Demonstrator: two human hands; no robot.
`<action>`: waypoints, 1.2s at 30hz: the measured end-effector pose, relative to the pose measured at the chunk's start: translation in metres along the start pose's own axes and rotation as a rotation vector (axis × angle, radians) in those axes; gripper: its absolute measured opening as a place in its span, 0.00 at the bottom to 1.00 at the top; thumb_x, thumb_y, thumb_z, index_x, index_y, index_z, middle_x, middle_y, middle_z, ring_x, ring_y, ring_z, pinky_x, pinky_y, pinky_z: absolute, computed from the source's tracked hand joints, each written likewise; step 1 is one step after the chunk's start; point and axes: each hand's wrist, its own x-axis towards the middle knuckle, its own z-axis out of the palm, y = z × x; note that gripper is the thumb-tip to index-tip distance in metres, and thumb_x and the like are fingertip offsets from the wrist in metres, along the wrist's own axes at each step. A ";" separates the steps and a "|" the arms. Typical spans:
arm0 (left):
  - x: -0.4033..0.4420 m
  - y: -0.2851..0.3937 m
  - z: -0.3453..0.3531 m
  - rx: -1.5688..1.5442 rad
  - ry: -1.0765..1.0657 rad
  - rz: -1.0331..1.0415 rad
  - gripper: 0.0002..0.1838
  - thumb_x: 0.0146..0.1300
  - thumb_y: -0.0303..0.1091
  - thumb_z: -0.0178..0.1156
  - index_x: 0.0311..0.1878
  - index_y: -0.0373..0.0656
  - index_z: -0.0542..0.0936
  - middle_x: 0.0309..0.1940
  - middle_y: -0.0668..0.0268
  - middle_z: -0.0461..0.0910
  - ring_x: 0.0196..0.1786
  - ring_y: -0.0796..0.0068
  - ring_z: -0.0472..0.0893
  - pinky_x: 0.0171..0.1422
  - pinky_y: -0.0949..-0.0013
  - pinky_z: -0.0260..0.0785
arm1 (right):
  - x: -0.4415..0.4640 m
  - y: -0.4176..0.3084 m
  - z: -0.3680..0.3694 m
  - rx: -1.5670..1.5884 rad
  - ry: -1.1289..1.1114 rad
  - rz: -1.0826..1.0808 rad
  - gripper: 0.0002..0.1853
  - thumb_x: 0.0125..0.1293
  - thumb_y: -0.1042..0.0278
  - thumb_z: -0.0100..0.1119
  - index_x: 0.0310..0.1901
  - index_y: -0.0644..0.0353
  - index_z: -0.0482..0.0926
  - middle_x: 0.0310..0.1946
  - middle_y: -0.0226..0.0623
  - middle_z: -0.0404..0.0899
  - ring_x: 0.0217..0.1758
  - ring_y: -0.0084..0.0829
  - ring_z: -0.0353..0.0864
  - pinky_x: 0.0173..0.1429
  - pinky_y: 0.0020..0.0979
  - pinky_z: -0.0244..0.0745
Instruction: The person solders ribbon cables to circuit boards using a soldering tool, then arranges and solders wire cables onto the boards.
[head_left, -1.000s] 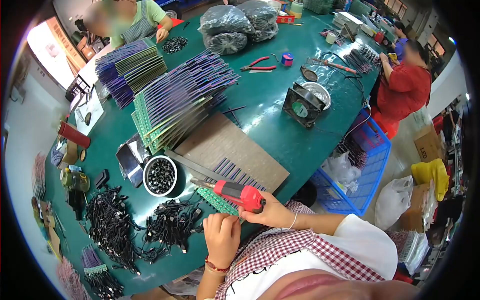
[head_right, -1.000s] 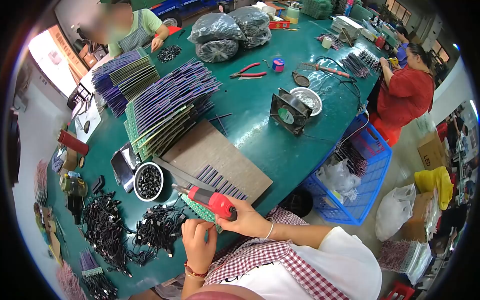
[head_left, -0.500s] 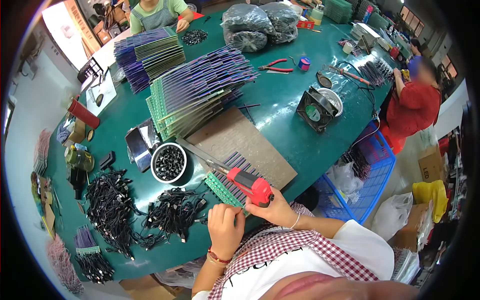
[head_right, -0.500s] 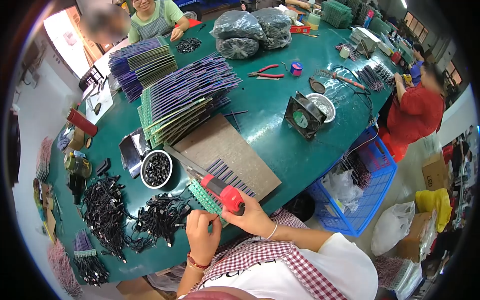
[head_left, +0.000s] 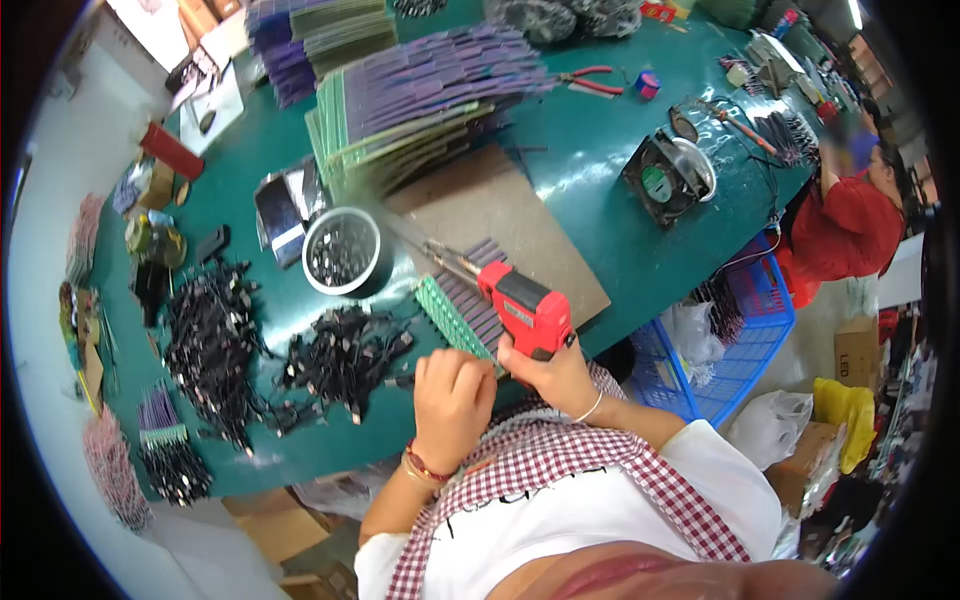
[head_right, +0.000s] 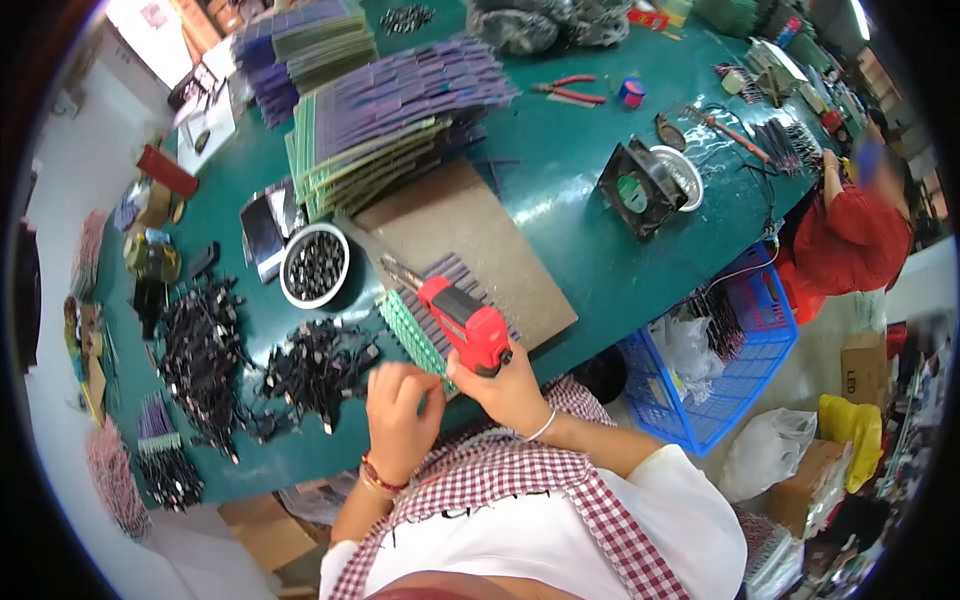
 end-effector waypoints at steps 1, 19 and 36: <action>0.001 -0.001 -0.001 0.007 0.009 -0.003 0.11 0.42 0.18 0.63 0.29 0.41 0.73 0.27 0.63 0.72 0.32 0.62 0.73 0.36 0.63 0.60 | 0.000 0.001 0.001 0.007 -0.014 -0.051 0.11 0.55 0.71 0.66 0.39 0.62 0.77 0.30 0.28 0.78 0.32 0.19 0.77 0.39 0.24 0.72; 0.037 -0.110 0.005 0.122 -0.036 -0.149 0.05 0.51 0.24 0.62 0.30 0.39 0.74 0.27 0.63 0.72 0.34 0.62 0.74 0.39 0.63 0.66 | 0.002 0.002 -0.054 0.031 -0.033 0.126 0.12 0.60 0.73 0.59 0.44 0.68 0.72 0.20 0.33 0.73 0.19 0.20 0.70 0.25 0.22 0.66; 0.039 -0.109 0.003 0.287 -0.152 -0.100 0.07 0.50 0.25 0.62 0.31 0.42 0.74 0.29 0.64 0.69 0.34 0.65 0.71 0.39 0.65 0.63 | 0.000 0.020 -0.046 -0.222 -0.005 0.135 0.11 0.53 0.71 0.69 0.36 0.63 0.79 0.29 0.29 0.79 0.29 0.20 0.76 0.35 0.25 0.71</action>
